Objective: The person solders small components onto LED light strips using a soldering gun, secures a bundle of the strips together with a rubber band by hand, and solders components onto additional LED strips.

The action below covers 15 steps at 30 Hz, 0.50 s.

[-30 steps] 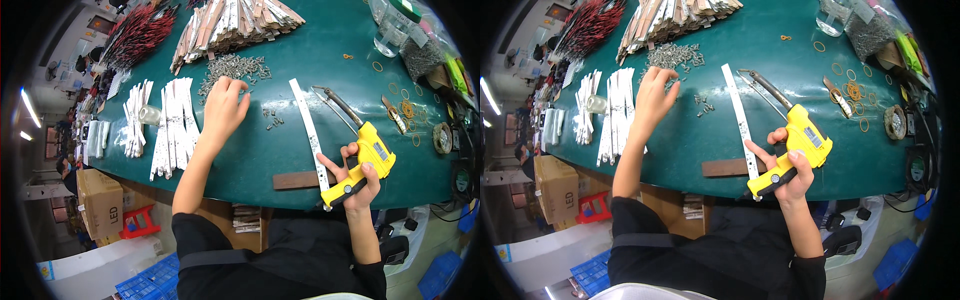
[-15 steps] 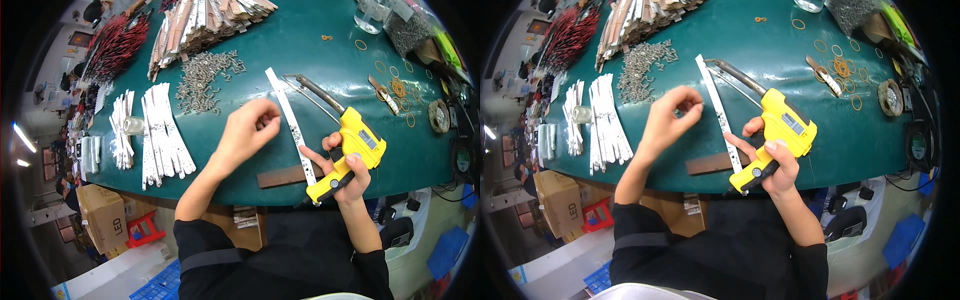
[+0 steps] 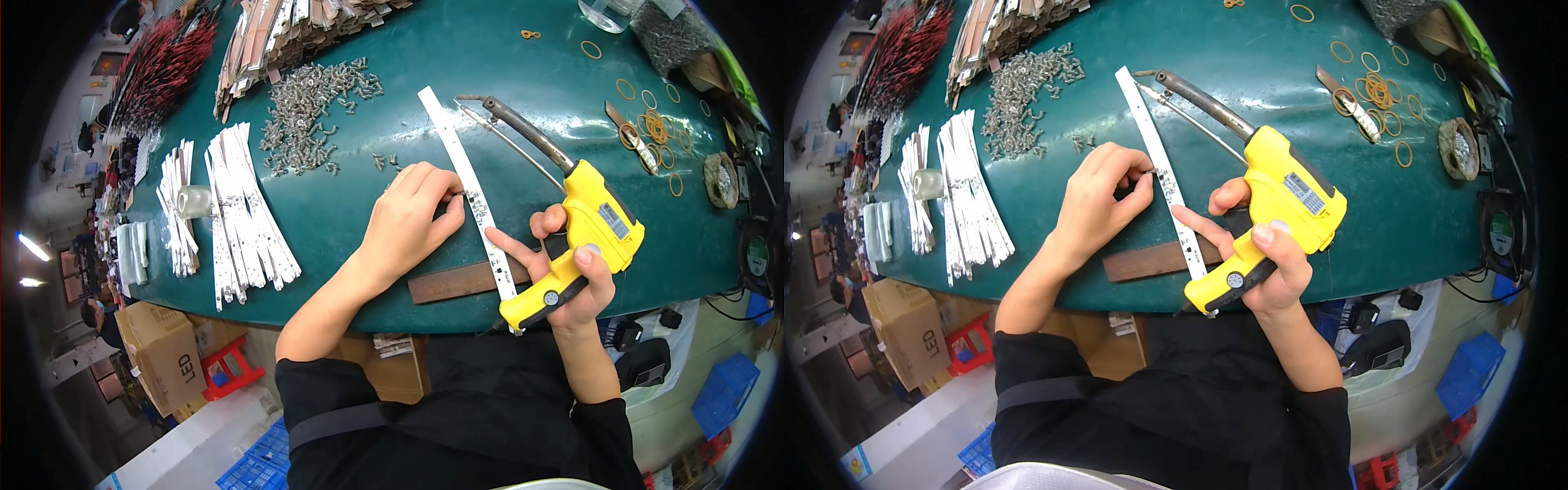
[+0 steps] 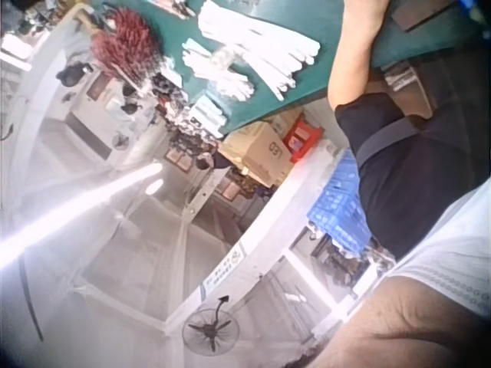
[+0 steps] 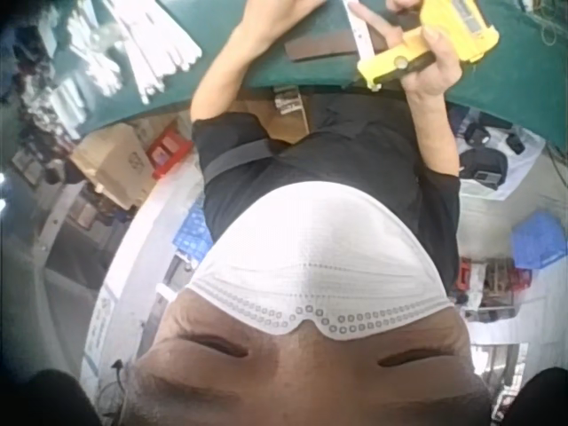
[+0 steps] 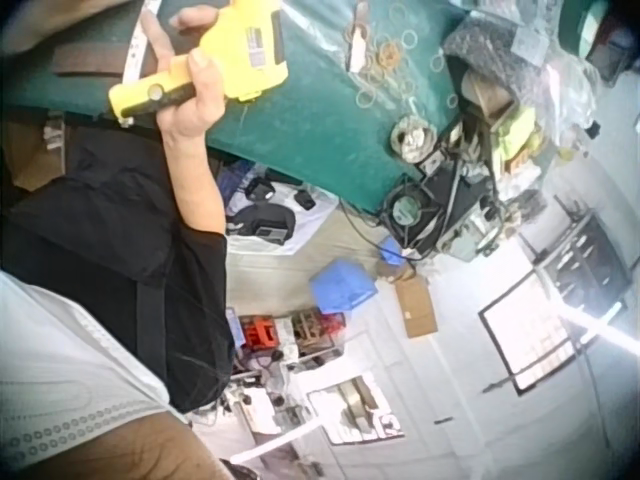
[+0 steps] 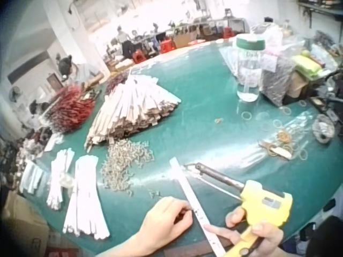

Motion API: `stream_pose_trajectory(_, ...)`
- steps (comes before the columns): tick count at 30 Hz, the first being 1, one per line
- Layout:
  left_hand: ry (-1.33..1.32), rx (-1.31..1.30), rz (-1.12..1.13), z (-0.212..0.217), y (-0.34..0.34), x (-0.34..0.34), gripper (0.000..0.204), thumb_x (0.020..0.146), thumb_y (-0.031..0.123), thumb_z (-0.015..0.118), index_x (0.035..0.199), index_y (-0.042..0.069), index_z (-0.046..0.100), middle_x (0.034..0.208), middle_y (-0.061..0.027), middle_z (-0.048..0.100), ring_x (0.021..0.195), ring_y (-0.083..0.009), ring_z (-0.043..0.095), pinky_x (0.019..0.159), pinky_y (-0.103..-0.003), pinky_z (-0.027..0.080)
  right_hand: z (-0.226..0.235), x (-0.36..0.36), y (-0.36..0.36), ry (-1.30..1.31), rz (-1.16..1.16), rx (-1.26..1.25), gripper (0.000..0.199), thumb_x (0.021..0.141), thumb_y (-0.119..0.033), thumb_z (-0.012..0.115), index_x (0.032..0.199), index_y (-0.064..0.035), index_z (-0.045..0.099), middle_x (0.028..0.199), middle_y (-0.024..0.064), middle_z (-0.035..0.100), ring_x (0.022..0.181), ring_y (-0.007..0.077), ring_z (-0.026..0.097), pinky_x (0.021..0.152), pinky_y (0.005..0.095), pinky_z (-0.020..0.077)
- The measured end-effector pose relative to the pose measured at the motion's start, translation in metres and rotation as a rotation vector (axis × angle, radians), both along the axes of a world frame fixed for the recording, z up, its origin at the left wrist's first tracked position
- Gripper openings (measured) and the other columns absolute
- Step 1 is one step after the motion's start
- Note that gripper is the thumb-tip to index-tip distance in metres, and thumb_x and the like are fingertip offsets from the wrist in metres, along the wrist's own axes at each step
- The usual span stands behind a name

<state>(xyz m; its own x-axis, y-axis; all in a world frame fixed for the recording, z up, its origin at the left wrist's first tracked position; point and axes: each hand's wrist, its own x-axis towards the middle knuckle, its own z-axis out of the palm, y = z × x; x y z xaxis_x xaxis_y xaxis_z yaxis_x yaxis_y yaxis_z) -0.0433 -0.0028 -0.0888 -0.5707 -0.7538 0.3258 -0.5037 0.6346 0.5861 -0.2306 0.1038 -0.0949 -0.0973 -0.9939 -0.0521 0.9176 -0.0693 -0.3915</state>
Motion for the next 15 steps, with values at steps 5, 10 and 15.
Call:
stream_pose_trajectory(5, -0.02, -0.072, -0.002, -0.0005, -0.0003, -0.0002, 0.017, 0.074, 0.0, 0.069, 0.089, 0.004, 0.061, 0.078, -0.0052, 0.057, 0.069, -0.0191, 0.059, 0.061, -0.031, 0.049, 0.0, 0.0004, -0.0002, -0.004, 0.006, 0.0, 0.064, 0.079, -0.014, 0.056, 0.137, 0.0049, 0.034, 0.108, 0.0173, 0.052, 0.105, 0.0261, 0.053, 0.105, 0.0673, 0.035)
stream_pose_trajectory(10, -0.112, -0.278, -0.014, -0.0023, 0.0017, -0.0043, 0.019, 0.071, 0.0, 0.071, 0.088, 0.004, 0.062, 0.078, -0.0055, 0.057, 0.07, -0.0221, 0.059, 0.061, -0.032, 0.05, 0.0002, 0.0, 0.0, 0.004, 0.009, 0.015, 0.065, 0.079, -0.014, 0.056, 0.137, 0.0048, 0.034, 0.108, 0.0172, 0.052, 0.104, 0.0258, 0.053, 0.105, 0.0666, 0.035)
stream_pose_trajectory(15, -0.153, -0.351, -0.024, -0.003, 0.0033, -0.0048, 0.02, 0.069, 0.0, 0.071, 0.087, 0.005, 0.063, 0.08, -0.0053, 0.058, 0.07, -0.0221, 0.059, 0.06, -0.032, 0.049, 0.0007, 0.0004, 0.0, 0.013, -0.004, 0.023, 0.065, 0.079, -0.014, 0.056, 0.137, 0.0053, 0.033, 0.107, 0.0173, 0.052, 0.104, 0.0257, 0.053, 0.105, 0.0664, 0.0351)
